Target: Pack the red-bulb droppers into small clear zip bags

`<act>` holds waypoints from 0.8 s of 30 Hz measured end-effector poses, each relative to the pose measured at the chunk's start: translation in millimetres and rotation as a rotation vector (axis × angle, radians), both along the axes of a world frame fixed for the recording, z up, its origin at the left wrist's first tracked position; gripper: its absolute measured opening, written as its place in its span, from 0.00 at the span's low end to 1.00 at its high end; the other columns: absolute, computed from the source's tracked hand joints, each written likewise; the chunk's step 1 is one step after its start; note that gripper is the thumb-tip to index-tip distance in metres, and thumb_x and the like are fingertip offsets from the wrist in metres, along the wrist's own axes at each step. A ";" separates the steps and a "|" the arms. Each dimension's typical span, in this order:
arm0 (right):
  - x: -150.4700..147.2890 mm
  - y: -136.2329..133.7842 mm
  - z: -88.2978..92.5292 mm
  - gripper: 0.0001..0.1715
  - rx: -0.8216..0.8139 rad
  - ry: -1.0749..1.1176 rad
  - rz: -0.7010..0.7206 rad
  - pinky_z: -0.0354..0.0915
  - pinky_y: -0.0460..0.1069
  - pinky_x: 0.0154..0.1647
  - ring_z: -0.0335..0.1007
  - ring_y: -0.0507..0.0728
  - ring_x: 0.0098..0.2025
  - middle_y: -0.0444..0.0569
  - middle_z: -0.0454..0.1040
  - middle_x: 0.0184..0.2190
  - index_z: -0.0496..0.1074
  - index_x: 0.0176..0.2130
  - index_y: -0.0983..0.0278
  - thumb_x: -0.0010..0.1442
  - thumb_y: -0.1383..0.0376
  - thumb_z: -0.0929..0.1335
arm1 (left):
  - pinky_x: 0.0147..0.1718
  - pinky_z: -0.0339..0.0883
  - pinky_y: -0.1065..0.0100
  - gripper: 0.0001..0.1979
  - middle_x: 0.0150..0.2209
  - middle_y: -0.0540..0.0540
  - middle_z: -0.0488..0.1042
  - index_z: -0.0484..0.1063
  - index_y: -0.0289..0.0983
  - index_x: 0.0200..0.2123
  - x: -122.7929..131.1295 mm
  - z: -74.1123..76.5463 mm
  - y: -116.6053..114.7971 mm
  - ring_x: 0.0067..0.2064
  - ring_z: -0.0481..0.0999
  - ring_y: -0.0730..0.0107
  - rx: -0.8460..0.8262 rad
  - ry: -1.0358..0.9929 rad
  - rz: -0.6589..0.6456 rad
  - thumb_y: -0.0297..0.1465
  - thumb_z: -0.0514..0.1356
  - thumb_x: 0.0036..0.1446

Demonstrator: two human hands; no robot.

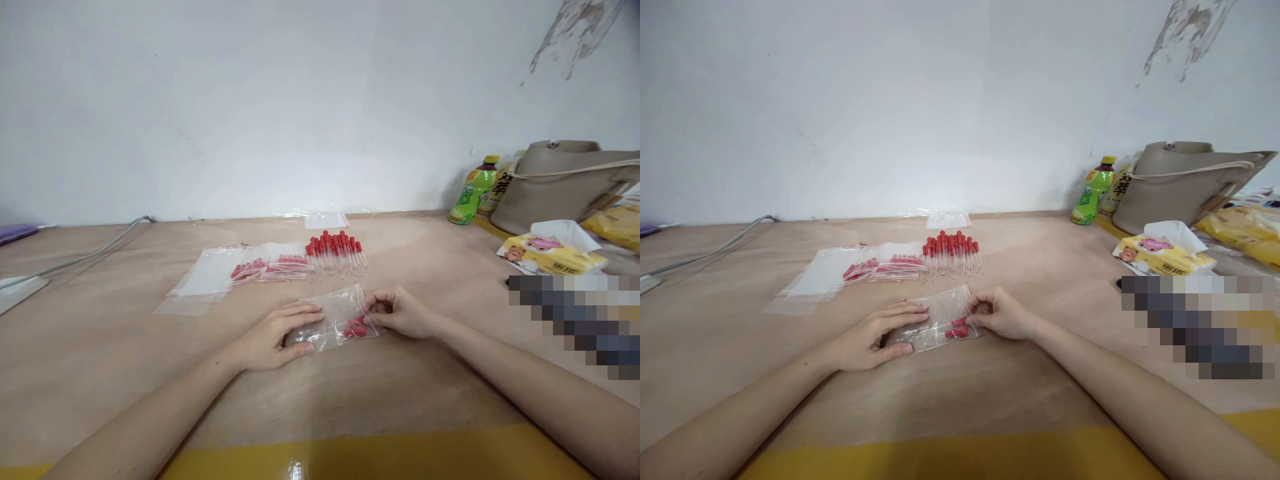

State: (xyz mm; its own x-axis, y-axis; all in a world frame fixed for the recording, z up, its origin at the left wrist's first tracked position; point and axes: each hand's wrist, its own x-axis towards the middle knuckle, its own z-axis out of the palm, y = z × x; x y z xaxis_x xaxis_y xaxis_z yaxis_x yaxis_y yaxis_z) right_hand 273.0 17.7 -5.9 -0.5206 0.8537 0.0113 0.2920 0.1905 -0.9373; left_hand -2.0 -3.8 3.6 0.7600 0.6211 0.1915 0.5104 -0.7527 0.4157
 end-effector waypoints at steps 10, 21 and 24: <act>4.0 14.4 -10.9 0.20 -0.076 0.113 -0.315 0.49 0.42 0.13 0.51 0.43 0.13 0.45 0.72 0.25 0.68 0.34 0.65 0.47 0.52 0.67 | 0.57 0.48 0.54 0.21 0.58 0.46 0.59 0.61 0.44 0.55 0.0 0.2 0.4 0.58 0.58 0.60 0.016 0.042 -0.010 0.38 0.55 0.58; 12.8 114.5 -20.0 0.20 0.304 -0.312 -0.775 0.63 0.47 0.35 0.69 0.54 0.34 0.50 0.74 0.32 0.71 0.34 0.66 0.45 0.54 0.68 | 0.56 0.49 0.54 0.19 0.58 0.46 0.58 0.62 0.45 0.54 0.1 1.5 -0.5 0.59 0.57 0.60 0.029 0.073 -0.020 0.38 0.54 0.59; 9.1 125.8 -17.7 0.18 0.293 -0.413 -0.797 0.62 0.47 0.38 0.69 0.55 0.37 0.50 0.74 0.34 0.71 0.36 0.66 0.46 0.57 0.67 | 0.56 0.49 0.55 0.20 0.58 0.46 0.58 0.62 0.45 0.54 0.0 1.5 -0.9 0.59 0.56 0.60 0.023 0.067 -0.019 0.38 0.54 0.59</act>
State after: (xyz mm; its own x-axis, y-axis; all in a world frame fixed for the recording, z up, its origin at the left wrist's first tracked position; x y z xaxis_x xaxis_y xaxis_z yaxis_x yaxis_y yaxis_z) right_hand 282.0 143.5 -23.7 0.2044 0.9523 0.2265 0.7359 0.0031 -0.6771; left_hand -1.9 -4.7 5.1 0.7834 0.6021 0.1539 0.5218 -0.7719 0.3632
